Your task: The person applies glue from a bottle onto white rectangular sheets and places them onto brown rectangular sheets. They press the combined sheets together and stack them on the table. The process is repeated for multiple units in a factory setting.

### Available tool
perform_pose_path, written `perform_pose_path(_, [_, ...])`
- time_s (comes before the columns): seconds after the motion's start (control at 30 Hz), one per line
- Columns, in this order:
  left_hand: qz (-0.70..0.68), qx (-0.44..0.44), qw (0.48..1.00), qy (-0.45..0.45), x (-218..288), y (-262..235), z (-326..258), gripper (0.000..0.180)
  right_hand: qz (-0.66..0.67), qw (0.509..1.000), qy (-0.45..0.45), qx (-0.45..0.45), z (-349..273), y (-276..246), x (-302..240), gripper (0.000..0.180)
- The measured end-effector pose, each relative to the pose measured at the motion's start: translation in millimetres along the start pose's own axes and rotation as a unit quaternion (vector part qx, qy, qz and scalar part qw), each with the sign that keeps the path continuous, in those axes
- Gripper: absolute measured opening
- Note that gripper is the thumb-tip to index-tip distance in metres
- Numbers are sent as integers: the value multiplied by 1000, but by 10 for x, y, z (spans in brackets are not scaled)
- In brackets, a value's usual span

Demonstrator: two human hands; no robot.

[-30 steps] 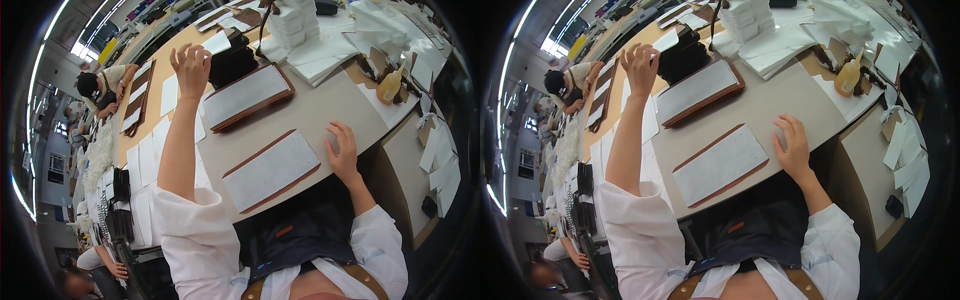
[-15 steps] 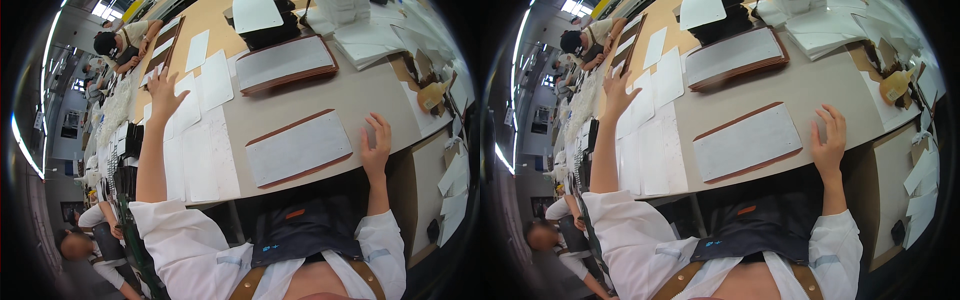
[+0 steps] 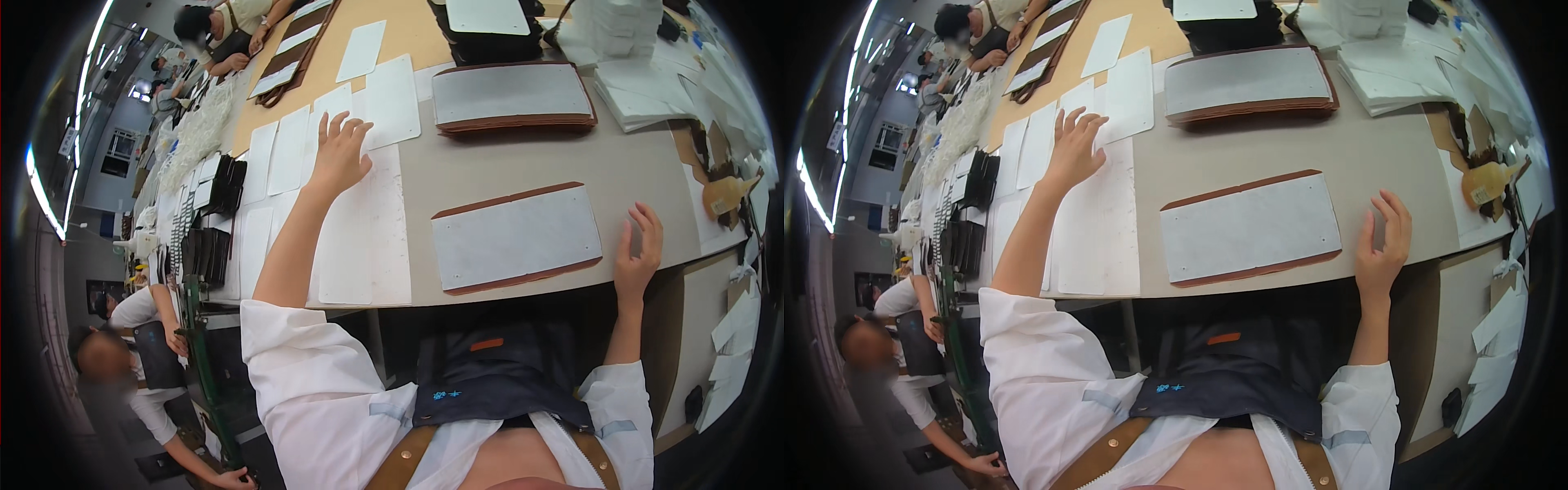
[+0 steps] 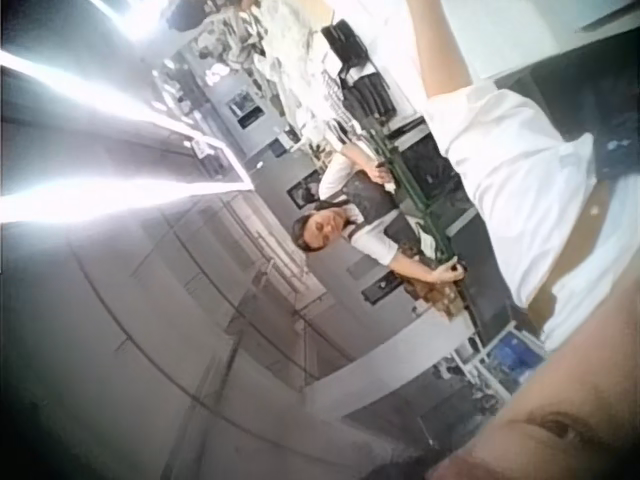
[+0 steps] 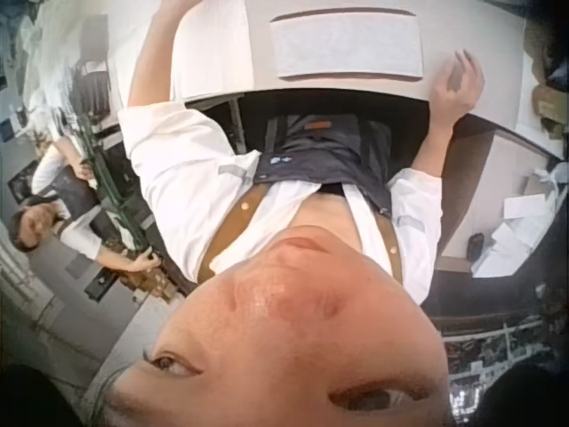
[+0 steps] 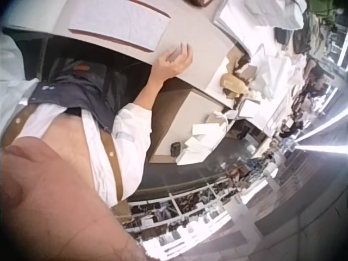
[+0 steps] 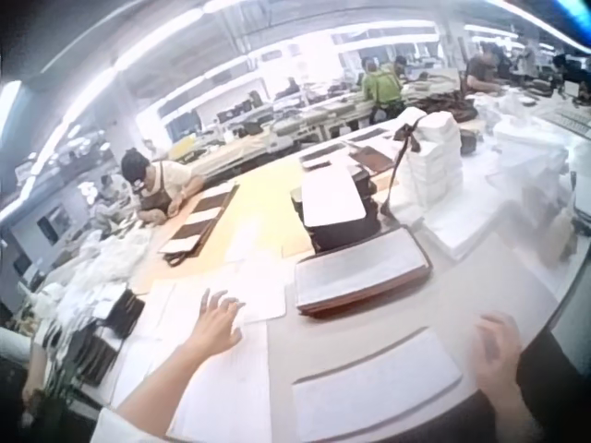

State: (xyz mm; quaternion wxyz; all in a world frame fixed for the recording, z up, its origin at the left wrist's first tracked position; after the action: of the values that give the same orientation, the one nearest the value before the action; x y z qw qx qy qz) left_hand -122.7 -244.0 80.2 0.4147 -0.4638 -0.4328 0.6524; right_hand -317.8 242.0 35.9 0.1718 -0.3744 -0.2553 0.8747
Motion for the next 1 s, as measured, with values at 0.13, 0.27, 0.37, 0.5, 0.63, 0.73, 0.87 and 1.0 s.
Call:
perform_pose_path(0.13, [55,1,985,-162,-814,128,-482,45,0,1000,1,-4,-6,-4,-36,21])
perform_pose_path(0.27, [134,-112,934,-311,-1852,183,-1318,45,-1,1000,-3,-12,-21,16,-13,21])
perform_pose_path(0.37, [85,-157,873,-454,-2260,172,-1619,47,-10,1000,1,-10,-4,13,-30,20])
perform_pose_path(0.5, [25,-155,839,-521,-2583,307,-1784,53,-23,1000,8,-6,-15,12,10,19])
perform_pose_path(0.63, [-19,-143,829,-540,-2974,561,-1959,67,-22,999,15,-18,-17,41,44,18])
perform_pose_path(0.73, [-44,-142,822,-549,-3077,697,-1815,79,-37,999,25,-17,-19,19,48,17])
perform_pose_path(0.87, [-58,-196,781,-590,-3217,805,-1824,97,-37,998,43,-19,-32,32,12,17])
perform_pose_path(1.0, [-45,-237,752,-613,-3299,821,-1836,101,-33,998,51,-31,-44,41,28,17])
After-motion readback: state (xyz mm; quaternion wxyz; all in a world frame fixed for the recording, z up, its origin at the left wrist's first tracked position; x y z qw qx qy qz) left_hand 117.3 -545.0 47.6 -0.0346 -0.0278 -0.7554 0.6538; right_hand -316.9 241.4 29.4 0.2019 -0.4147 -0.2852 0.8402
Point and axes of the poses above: each hand's wrist, its own z-axis towards the middle knuckle, its own y-axis out of the palm, x = y × z, the point moved 3 cm from there along z, towards the middle knuckle, and after that the axes turned 3 degrees about y, right-handed, at the moved point
